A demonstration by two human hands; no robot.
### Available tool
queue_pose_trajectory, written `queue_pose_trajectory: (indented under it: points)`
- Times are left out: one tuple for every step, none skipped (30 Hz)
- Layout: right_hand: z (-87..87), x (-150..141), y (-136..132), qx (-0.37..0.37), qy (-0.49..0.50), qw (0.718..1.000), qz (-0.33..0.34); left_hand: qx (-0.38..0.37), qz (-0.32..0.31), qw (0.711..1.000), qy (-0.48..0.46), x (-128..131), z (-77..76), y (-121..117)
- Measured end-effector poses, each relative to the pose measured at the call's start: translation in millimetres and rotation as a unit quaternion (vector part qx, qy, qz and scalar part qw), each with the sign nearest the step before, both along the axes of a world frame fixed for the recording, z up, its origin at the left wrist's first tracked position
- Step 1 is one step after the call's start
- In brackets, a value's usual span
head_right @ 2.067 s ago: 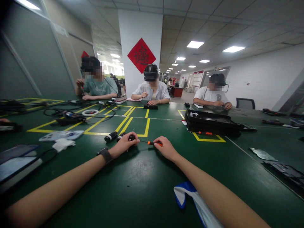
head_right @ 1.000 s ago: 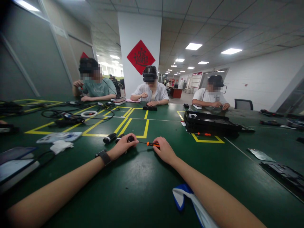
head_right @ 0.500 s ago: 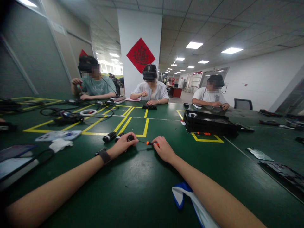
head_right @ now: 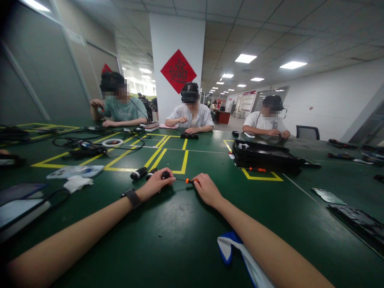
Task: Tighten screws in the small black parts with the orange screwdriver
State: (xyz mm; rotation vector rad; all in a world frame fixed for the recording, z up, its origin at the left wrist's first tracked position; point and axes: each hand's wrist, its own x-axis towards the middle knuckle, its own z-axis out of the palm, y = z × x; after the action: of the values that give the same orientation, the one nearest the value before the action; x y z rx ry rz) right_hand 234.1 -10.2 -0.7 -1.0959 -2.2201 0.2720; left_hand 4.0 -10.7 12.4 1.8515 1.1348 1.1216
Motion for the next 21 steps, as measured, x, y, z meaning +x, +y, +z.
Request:
queue_pose_trajectory:
  points:
    - [0.4,0.0,-0.2,0.003,-0.002,1.000,0.003,0.000,0.000,1.000,0.000,-0.1,-0.4,0.3]
    - [0.9,0.1,-0.6,0.006,-0.002,1.000,0.003,-0.001,0.000,1.000,0.000,-0.3,-0.8,0.5]
    - [1.2,0.3,-1.0,0.009,0.001,1.000,0.003,-0.002,-0.002,1.000,0.000,-0.5,-1.2,0.8]
    - [1.3,0.4,-1.4,0.010,0.002,1.000,0.003,-0.003,-0.006,1.000,0.000,-0.6,-1.7,1.1]
    - [1.3,0.5,-1.6,0.009,0.003,1.000,0.004,-0.002,-0.009,1.000,0.000,-0.8,-2.2,1.4]
    - [1.1,0.7,-1.6,0.008,0.004,1.000,0.005,-0.001,-0.010,1.000,0.000,-0.9,-2.7,1.7]
    - [0.6,0.9,-1.4,0.006,0.008,1.000,0.003,0.001,-0.011,1.000,0.000,-1.0,-3.3,2.1]
    - [0.0,1.1,-0.8,0.003,0.013,1.000,-0.003,0.003,-0.011,1.000,0.000,-1.1,-3.8,2.5]
    - [-0.7,1.3,0.0,0.000,0.019,1.000,-0.010,0.005,-0.011,1.000,0.001,-1.2,-4.3,2.9]
    - [-1.4,1.6,0.9,-0.003,0.023,1.000,-0.020,0.006,-0.010,1.000,0.001,-1.3,-4.7,3.3]
    - [-1.9,1.8,2.0,-0.006,0.024,0.999,-0.029,0.007,-0.009,1.000,0.001,-1.4,-5.1,3.7]
    - [-2.3,2.0,3.0,-0.009,0.022,0.999,-0.035,0.006,-0.009,1.000,0.002,-1.5,-5.4,4.1]
    - [-2.4,2.1,3.7,-0.011,0.018,0.999,-0.038,0.006,-0.007,1.000,0.003,-1.6,-5.5,4.3]
    - [-2.1,2.2,4.1,-0.012,0.013,0.999,-0.038,0.004,-0.005,1.000,0.005,-1.7,-5.6,4.5]
    - [-1.6,2.2,4.0,-0.011,0.011,0.999,-0.036,0.000,-0.003,1.000,0.006,-1.8,-5.6,4.5]
    - [-0.9,2.1,3.5,-0.008,0.013,0.999,-0.033,-0.002,-0.002,1.000,0.008,-1.8,-5.6,4.4]
    - [-0.1,2.0,2.6,-0.006,0.016,0.999,-0.028,-0.004,-0.002,1.000,0.009,-1.8,-5.5,4.2]
    - [0.7,1.9,1.4,-0.003,0.020,1.000,-0.023,-0.004,-0.002,1.000,0.009,-1.8,-5.4,4.0]
    - [1.3,1.7,0.3,-0.004,0.024,1.000,-0.018,-0.004,-0.003,1.000,0.008,-1.9,-5.3,3.8]
    - [1.8,1.6,-0.8,-0.006,0.026,1.000,-0.013,-0.001,-0.004,1.000,0.007,-1.9,-5.1,3.6]
    - [2.0,1.5,-1.5,-0.010,0.028,1.000,-0.009,0.001,-0.005,1.000,0.007,-2.0,-5.0,3.4]
